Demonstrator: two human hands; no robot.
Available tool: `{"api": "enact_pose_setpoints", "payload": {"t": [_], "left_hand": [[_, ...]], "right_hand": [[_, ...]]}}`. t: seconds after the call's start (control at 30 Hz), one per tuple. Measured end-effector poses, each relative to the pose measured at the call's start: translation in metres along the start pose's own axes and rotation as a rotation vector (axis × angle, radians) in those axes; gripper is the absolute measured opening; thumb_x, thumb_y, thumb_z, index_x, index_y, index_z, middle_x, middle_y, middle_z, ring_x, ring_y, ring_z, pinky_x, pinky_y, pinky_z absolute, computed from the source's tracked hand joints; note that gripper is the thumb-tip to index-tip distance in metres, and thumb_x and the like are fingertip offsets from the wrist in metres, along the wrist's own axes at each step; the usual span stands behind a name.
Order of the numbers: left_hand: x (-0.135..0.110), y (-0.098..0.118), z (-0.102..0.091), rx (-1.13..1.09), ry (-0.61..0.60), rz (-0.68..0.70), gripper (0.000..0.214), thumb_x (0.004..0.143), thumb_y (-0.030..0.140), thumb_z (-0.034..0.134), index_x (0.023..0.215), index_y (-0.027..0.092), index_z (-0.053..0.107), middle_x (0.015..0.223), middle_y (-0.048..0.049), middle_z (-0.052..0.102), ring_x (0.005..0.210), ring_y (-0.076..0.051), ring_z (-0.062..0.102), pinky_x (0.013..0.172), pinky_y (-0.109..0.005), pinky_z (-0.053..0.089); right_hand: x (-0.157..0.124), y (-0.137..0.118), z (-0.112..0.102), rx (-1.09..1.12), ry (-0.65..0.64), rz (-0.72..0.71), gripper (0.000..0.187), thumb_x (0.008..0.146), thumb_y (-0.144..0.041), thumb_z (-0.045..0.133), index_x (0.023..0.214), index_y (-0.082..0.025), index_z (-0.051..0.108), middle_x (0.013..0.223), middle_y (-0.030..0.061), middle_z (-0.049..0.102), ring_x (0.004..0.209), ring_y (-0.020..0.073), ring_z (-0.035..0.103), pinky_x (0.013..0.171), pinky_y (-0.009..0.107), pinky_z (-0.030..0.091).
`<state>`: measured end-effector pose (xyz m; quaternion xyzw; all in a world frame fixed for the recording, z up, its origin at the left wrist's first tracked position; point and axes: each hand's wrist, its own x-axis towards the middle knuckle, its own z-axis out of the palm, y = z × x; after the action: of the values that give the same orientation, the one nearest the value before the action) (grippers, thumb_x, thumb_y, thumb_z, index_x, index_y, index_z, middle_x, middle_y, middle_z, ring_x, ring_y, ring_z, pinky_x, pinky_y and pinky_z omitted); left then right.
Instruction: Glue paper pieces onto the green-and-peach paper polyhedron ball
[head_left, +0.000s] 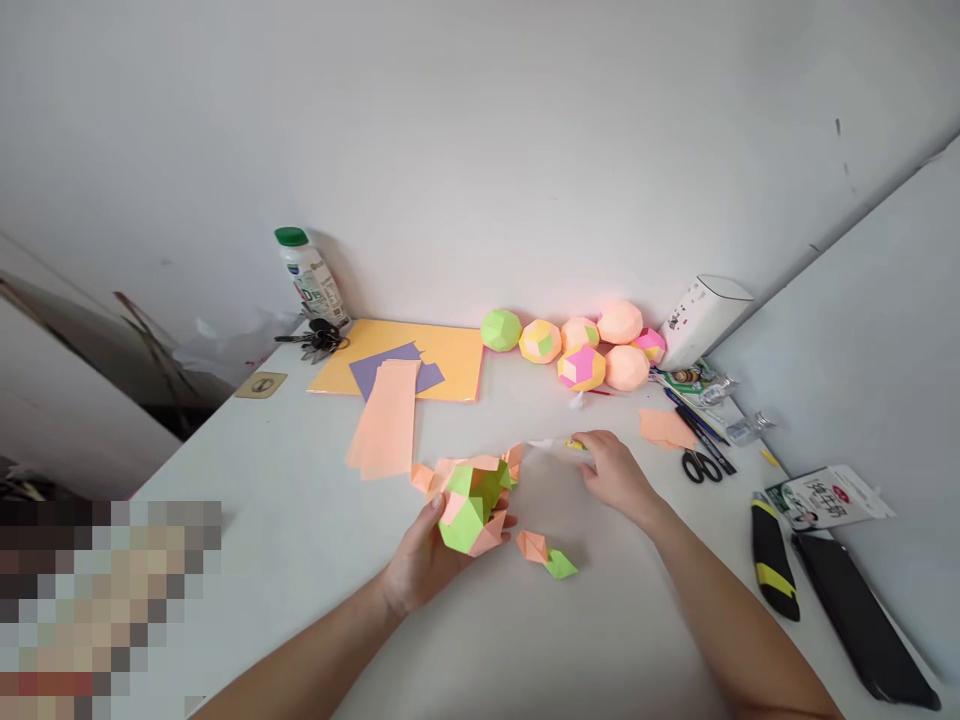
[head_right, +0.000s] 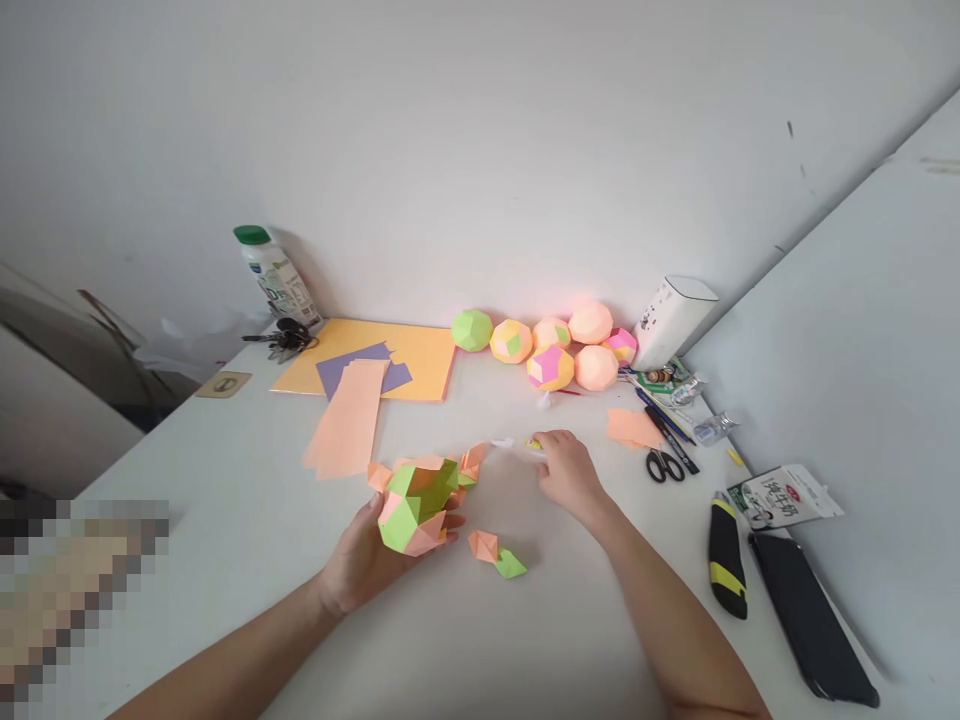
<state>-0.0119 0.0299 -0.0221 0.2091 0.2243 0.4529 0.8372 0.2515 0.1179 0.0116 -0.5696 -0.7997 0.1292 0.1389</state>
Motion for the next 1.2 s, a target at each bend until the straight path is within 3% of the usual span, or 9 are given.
{"api": "enact_pose_setpoints", "payload": {"t": [0.1,0.2,0.3,0.4,0.47,0.6,0.93,1.2], "left_hand": [[0.002,0.000,-0.003,-0.016,-0.021,-0.001,0.057,0.084,0.055,0.053,0.123,0.015,0.060,0.123,-0.0153,0.062,0.113,-0.035,0.056,0.102,-0.050,0.037],[0.003,0.000,-0.007,-0.022,-0.056,-0.010,0.054,0.086,0.052,0.052,0.126,0.017,0.057,0.126,-0.0142,0.060,0.112,-0.033,0.057,0.098,-0.047,0.039],[0.003,-0.001,-0.008,0.001,-0.145,-0.050,0.053,0.087,0.050,0.051,0.128,0.017,0.054,0.128,-0.0158,0.058,0.113,-0.033,0.057,0.091,-0.043,0.043],[0.004,-0.001,-0.004,0.042,-0.190,-0.105,0.057,0.088,0.053,0.047,0.124,0.011,0.056,0.114,-0.0185,0.064,0.100,-0.031,0.061,0.082,-0.040,0.045],[0.003,0.000,0.001,0.050,-0.183,-0.139,0.059,0.088,0.056,0.043,0.125,0.012,0.056,0.111,-0.0182,0.064,0.096,-0.029,0.062,0.080,-0.039,0.046],[0.002,0.001,0.007,0.116,-0.164,-0.176,0.061,0.087,0.059,0.043,0.126,0.014,0.055,0.114,-0.0185,0.063,0.096,-0.030,0.062,0.078,-0.041,0.048],[-0.001,0.004,0.010,0.146,-0.190,-0.191,0.062,0.087,0.059,0.043,0.130,0.015,0.052,0.123,-0.0209,0.060,0.099,-0.032,0.062,0.080,-0.041,0.047],[-0.002,0.004,0.010,0.143,-0.177,-0.178,0.061,0.087,0.058,0.043,0.128,0.013,0.055,0.119,-0.0205,0.063,0.097,-0.032,0.064,0.082,-0.043,0.047]], "right_hand": [[0.001,0.003,-0.007,0.091,0.084,0.031,0.035,0.078,-0.012,0.054,0.113,-0.017,0.057,0.114,0.0123,0.064,0.107,0.0266,0.060,0.090,0.042,0.050],[-0.002,-0.001,-0.020,0.290,0.172,0.048,0.032,0.086,-0.027,0.054,0.117,-0.019,0.052,0.113,0.0108,0.063,0.097,0.0230,0.063,0.078,0.037,0.054],[-0.012,-0.016,-0.037,0.893,0.264,0.009,0.028,0.085,-0.038,0.061,0.109,-0.023,0.056,0.097,0.0056,0.063,0.080,0.0199,0.063,0.064,0.033,0.054],[-0.028,-0.039,-0.050,1.208,0.181,-0.162,0.026,0.087,-0.043,0.059,0.101,-0.022,0.062,0.088,0.0046,0.059,0.064,0.0169,0.059,0.053,0.033,0.052],[-0.040,-0.054,-0.054,1.243,0.091,-0.237,0.024,0.086,-0.041,0.061,0.103,-0.023,0.061,0.096,0.0065,0.058,0.066,0.0166,0.059,0.049,0.031,0.052],[-0.056,-0.073,-0.049,1.186,-0.010,-0.259,0.025,0.086,-0.037,0.063,0.107,-0.024,0.058,0.101,0.0092,0.058,0.089,0.0219,0.060,0.053,0.028,0.054],[-0.056,-0.079,-0.033,1.067,0.066,-0.357,0.029,0.085,-0.037,0.066,0.109,-0.025,0.056,0.102,0.0087,0.061,0.096,0.0212,0.058,0.072,0.032,0.053],[-0.059,-0.080,-0.032,1.058,0.057,-0.345,0.030,0.082,-0.040,0.068,0.107,-0.026,0.057,0.101,0.0098,0.062,0.094,0.0240,0.060,0.068,0.035,0.054]]}}
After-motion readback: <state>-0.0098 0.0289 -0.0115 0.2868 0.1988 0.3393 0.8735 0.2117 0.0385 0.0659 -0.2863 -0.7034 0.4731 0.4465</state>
